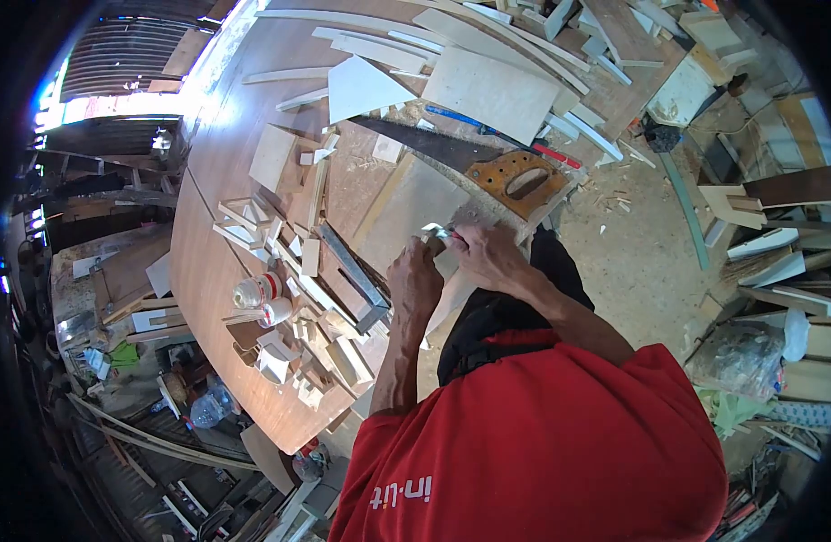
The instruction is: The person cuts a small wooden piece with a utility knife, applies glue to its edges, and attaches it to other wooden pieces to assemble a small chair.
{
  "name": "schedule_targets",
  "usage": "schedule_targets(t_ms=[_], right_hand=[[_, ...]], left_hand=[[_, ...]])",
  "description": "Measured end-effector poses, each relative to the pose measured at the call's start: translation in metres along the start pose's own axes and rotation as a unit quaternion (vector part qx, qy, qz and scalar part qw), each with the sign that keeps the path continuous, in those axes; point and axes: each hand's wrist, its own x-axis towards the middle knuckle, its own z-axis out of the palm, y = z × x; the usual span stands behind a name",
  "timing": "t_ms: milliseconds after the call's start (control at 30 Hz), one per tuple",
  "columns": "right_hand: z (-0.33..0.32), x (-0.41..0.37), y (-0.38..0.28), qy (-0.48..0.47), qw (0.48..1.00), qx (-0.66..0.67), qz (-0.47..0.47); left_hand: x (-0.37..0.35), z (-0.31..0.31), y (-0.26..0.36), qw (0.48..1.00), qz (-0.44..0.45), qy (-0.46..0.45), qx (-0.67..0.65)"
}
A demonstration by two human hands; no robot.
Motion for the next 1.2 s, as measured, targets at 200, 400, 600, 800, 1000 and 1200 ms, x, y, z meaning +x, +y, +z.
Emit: schedule_targets(t_ms=[200, 400, 600, 800, 1000, 1200], right_hand=[[-0.013, 0.026, 0.018, 0.049, 0.967, 0.246, 0.055], [-0.036, 0.016, -0.012, -0.033, 0.945, 0.313, -0.088], [-0.017, 0.022, 0.001, 0.007, 0.956, 0.281, -0.089], [-0.011, 0.027, 0.002, 0.028, 0.962, 0.26, -0.08], [-0.002, 0.034, 0.002, 0.025, 0.955, 0.294, -0.036], [0.022, 0.046, -0.009, 0.081, 0.93, 0.357, -0.018]], left_hand=[[0.002, -0.016, -0.025, 0.989, -0.056, 0.022, -0.132], [-0.008, -0.032, -0.036, 0.85, -0.131, 0.004, -0.51], [-0.001, -0.055, -0.019, 0.993, 0.098, 0.064, 0.028], [0.006, -0.038, -0.025, 0.993, 0.119, 0.013, -0.018], [0.01, -0.051, -0.044, 0.993, 0.081, 0.078, 0.023], [0.012, 0.019, -0.056, 0.758, -0.183, 0.092, -0.619]])
